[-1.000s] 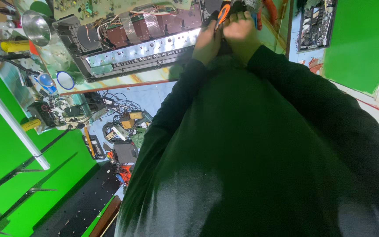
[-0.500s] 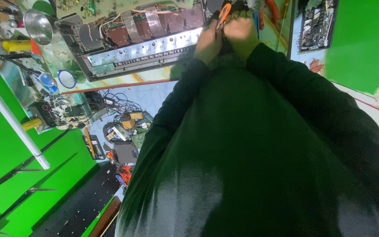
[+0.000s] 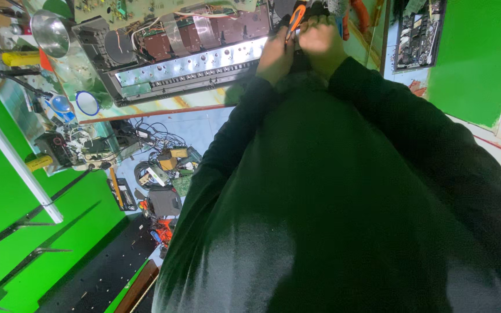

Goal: The person works on the internal components of a large musical keyboard using a screwdriver by hand, handling small screws and internal electronic boards.

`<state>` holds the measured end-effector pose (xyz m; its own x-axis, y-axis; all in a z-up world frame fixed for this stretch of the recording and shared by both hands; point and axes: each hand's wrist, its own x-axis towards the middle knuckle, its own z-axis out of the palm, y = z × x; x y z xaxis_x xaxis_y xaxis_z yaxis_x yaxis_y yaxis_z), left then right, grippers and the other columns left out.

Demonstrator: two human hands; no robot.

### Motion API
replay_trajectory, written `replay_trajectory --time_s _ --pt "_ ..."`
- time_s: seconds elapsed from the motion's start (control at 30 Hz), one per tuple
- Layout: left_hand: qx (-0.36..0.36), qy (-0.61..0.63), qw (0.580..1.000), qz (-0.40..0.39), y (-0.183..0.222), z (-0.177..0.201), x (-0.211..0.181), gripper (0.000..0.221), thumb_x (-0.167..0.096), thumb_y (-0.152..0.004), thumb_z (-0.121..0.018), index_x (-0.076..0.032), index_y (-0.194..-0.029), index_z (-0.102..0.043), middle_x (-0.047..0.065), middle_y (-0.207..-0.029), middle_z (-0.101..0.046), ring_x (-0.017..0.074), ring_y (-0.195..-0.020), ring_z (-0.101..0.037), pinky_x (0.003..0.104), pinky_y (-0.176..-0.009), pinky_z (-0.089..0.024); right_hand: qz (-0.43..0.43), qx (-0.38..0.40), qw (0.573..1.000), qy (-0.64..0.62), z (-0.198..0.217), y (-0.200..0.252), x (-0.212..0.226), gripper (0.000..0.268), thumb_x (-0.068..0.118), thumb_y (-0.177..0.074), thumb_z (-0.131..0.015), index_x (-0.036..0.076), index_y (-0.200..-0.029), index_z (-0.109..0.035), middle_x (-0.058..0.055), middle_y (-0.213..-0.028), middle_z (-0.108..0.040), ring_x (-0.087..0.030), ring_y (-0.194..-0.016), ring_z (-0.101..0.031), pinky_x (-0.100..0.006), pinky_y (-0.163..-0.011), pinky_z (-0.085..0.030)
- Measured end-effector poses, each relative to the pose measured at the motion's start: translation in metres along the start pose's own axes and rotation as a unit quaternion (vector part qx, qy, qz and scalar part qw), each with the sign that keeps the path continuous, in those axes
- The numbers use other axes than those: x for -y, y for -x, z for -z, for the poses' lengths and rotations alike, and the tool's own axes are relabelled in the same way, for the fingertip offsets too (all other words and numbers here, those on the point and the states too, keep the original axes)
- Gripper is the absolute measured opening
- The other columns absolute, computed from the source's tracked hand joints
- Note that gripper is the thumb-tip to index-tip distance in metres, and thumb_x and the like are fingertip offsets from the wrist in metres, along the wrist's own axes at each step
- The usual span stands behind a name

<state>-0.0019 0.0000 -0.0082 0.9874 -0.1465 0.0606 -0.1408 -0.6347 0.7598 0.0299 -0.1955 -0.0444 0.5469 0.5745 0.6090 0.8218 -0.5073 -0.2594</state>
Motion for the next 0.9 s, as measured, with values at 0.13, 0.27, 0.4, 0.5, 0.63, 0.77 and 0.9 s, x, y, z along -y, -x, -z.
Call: replay_trajectory --time_s 0.13,0.27,0.4,0.5,0.63,0.77,0.9 --pt "0.013 -0.002 1.000 0.012 -0.002 -0.001 0.003 0.026 -0.017 -0.102 -0.057 0.004 -0.118 -0.057 0.022 -0.073 -0.067 0.0420 -0.066 -0.067 0.051 -0.059 -0.051 -0.006 0.023 0.999 0.039 -0.008 0.000 -0.003 0.022 0.000 -0.103 -0.063 0.013 -0.085 -0.064 -0.002 -0.067 -0.055 -0.014 -0.057 -0.057 -0.026 -0.053 -0.048" --pt "0.024 0.009 0.999 0.026 -0.003 0.000 0.001 0.023 -0.018 -0.103 -0.057 0.002 -0.115 -0.057 0.022 -0.074 -0.067 0.0425 -0.067 -0.067 0.051 -0.060 -0.051 -0.028 0.046 0.999 -0.002 0.007 -0.005 0.002 0.019 0.001 -0.105 -0.064 0.007 -0.087 -0.064 -0.006 -0.072 -0.057 -0.016 -0.062 -0.058 -0.028 -0.054 -0.049" --pt "0.006 0.008 1.000 0.018 -0.003 0.001 -0.003 0.019 -0.018 -0.103 -0.058 -0.001 -0.111 -0.058 0.023 -0.075 -0.067 0.0441 -0.069 -0.067 0.052 -0.063 -0.050 -0.107 0.181 0.971 0.113 0.023 -0.016 0.015 0.009 0.008 -0.103 -0.060 0.001 -0.108 -0.064 -0.011 -0.095 -0.064 -0.019 -0.086 -0.064 -0.029 -0.068 -0.053" --pt "0.002 0.006 1.000 0.030 -0.002 0.004 -0.007 0.019 -0.018 -0.103 -0.058 -0.001 -0.111 -0.059 0.023 -0.075 -0.067 0.0440 -0.068 -0.067 0.052 -0.062 -0.050 -0.153 0.226 0.958 0.089 0.015 -0.013 0.014 0.016 0.011 -0.103 -0.058 0.001 -0.115 -0.061 -0.012 -0.102 -0.062 -0.020 -0.093 -0.062 -0.029 -0.074 -0.053" --pt "0.034 0.052 0.996 0.056 -0.005 0.010 -0.012 0.019 -0.020 -0.104 -0.055 -0.003 -0.111 -0.059 0.022 -0.075 -0.067 0.0415 -0.066 -0.068 0.051 -0.059 -0.049 -0.182 0.245 0.951 0.046 0.000 0.003 0.007 0.027 0.016 -0.103 -0.055 0.000 -0.125 -0.057 -0.013 -0.111 -0.059 -0.021 -0.101 -0.059 -0.029 -0.080 -0.052" --pt "0.014 0.042 0.996 0.079 -0.004 0.014 -0.023 0.019 -0.024 -0.104 -0.058 -0.006 -0.106 -0.063 0.021 -0.074 -0.067 0.0409 -0.070 -0.068 0.050 -0.062 -0.049 -0.243 0.287 0.926 -0.040 -0.020 0.015 -0.004 0.038 0.021 -0.103 -0.052 -0.001 -0.134 -0.053 -0.014 -0.121 -0.057 -0.021 -0.110 -0.057 -0.029 -0.087 -0.051" --pt "0.006 0.069 0.993 0.091 -0.004 0.024 -0.033 0.019 -0.026 -0.100 -0.060 -0.008 -0.100 -0.065 0.018 -0.074 -0.069 0.0370 -0.069 -0.070 0.047 -0.063 -0.051 -0.298 0.293 0.899 -0.127 -0.019 0.007 -0.006 0.042 0.020 -0.098 -0.055 -0.003 -0.133 -0.053 -0.015 -0.115 -0.059 -0.024 -0.104 -0.059 -0.030 -0.083 -0.053"
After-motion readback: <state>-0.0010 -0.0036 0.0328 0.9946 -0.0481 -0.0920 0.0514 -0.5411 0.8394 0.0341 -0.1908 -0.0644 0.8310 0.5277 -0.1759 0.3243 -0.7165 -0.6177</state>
